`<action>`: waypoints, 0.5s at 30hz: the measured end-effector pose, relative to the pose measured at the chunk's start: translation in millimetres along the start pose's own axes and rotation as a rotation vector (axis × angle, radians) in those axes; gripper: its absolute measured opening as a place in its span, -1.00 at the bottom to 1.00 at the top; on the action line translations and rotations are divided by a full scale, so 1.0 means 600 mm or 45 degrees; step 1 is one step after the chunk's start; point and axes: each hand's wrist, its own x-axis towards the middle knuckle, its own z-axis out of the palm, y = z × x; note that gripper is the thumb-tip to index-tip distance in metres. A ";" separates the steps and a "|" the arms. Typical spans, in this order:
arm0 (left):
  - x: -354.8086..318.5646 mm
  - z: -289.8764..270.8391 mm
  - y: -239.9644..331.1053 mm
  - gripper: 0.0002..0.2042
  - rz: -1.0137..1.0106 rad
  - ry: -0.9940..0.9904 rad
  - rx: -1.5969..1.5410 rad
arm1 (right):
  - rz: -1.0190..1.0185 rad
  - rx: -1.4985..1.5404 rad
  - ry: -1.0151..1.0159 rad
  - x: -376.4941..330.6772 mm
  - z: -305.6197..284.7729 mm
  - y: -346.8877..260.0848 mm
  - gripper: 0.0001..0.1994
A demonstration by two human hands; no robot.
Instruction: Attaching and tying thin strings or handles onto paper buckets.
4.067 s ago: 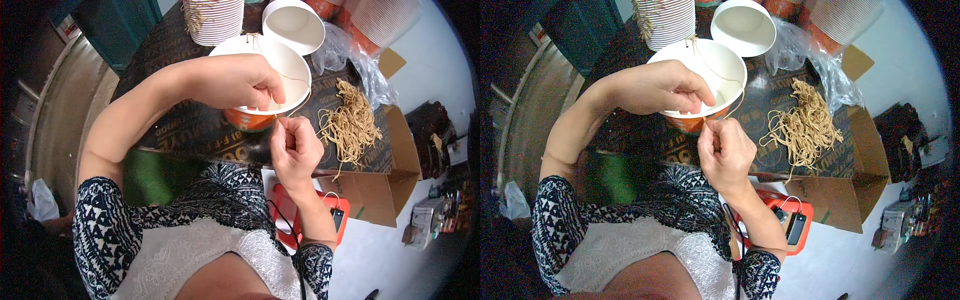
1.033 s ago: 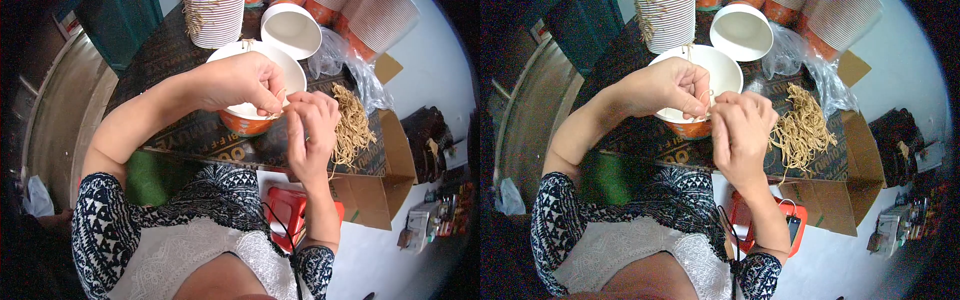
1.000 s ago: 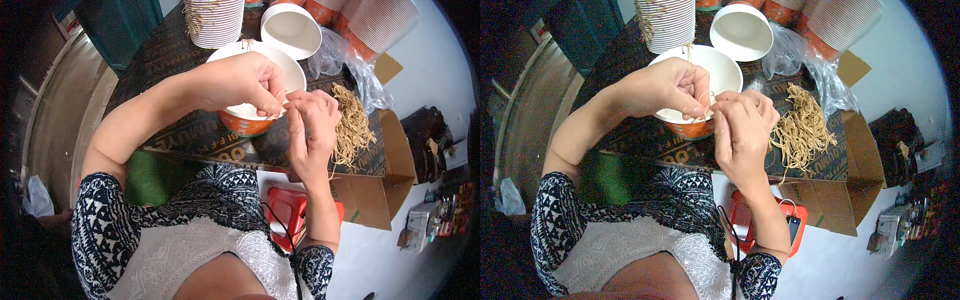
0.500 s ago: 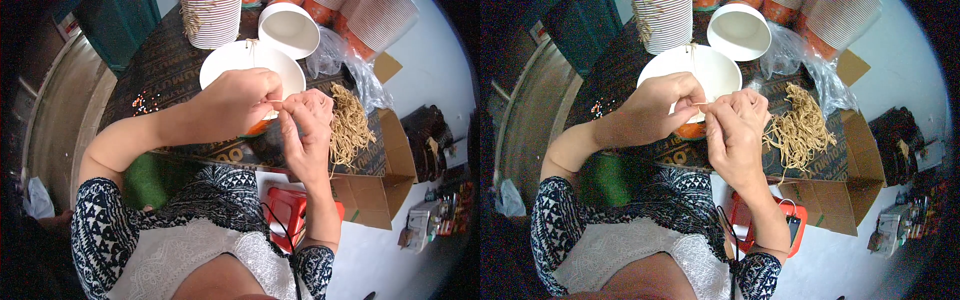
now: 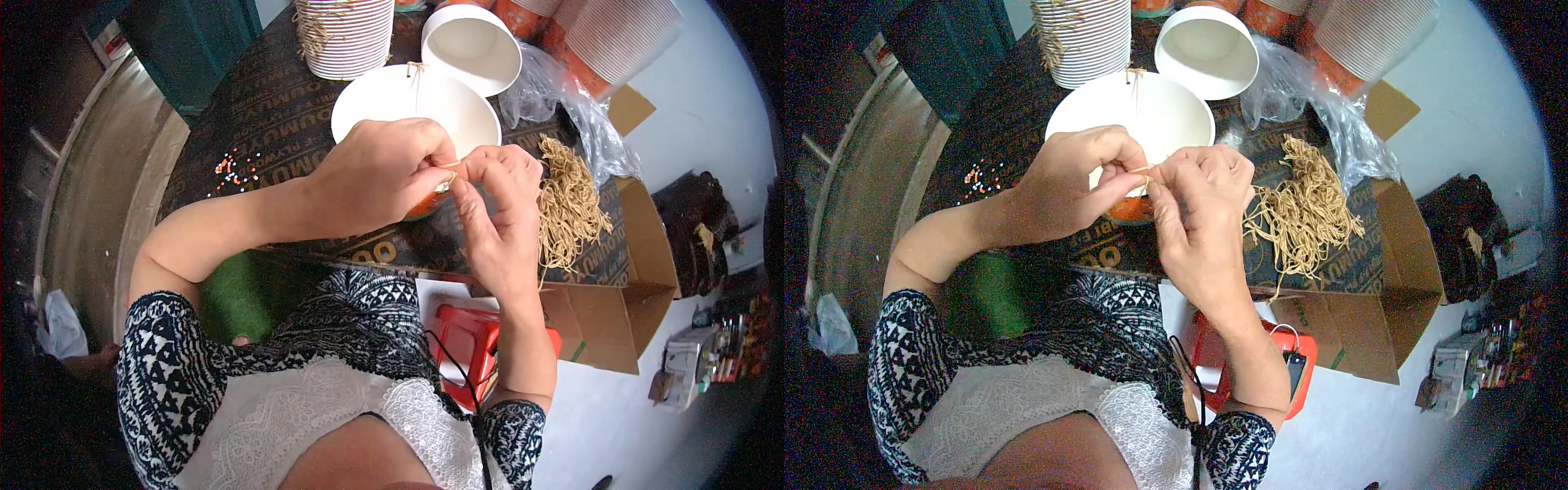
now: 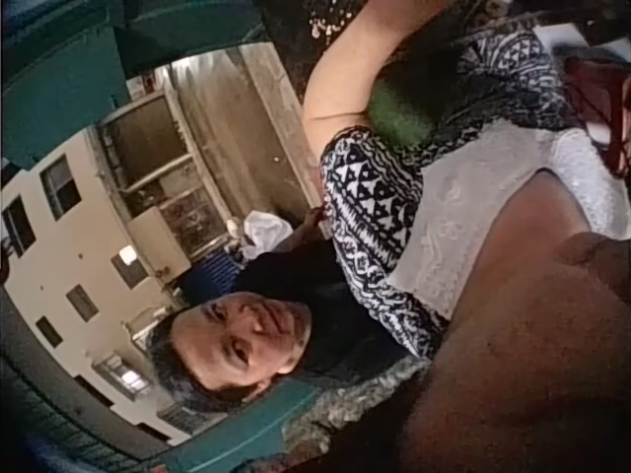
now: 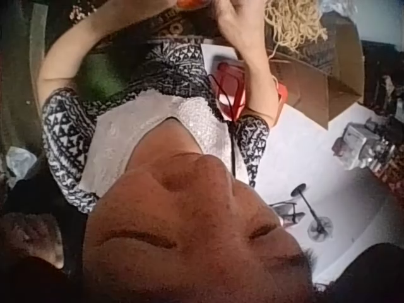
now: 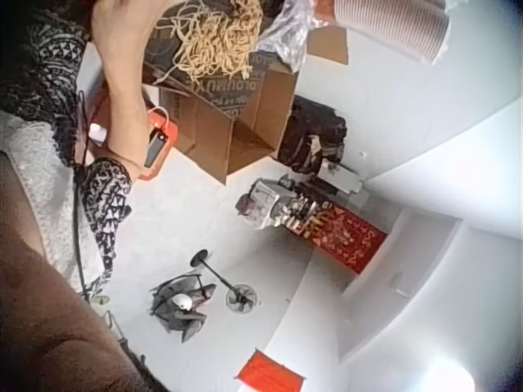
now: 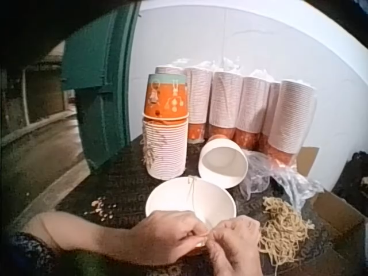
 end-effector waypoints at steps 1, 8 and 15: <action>0.000 0.000 -0.002 -0.90 -0.040 -0.041 -0.019 | 0.012 0.058 0.038 -0.002 0.003 0.004 -0.91; 0.021 -0.027 0.005 -0.91 -0.449 -0.307 -0.334 | -0.264 -0.215 0.341 -0.013 0.015 -0.006 -0.87; 0.034 -0.025 -0.006 -0.87 -0.670 -0.287 -0.309 | -0.322 -0.254 0.182 -0.048 0.013 -0.018 -0.81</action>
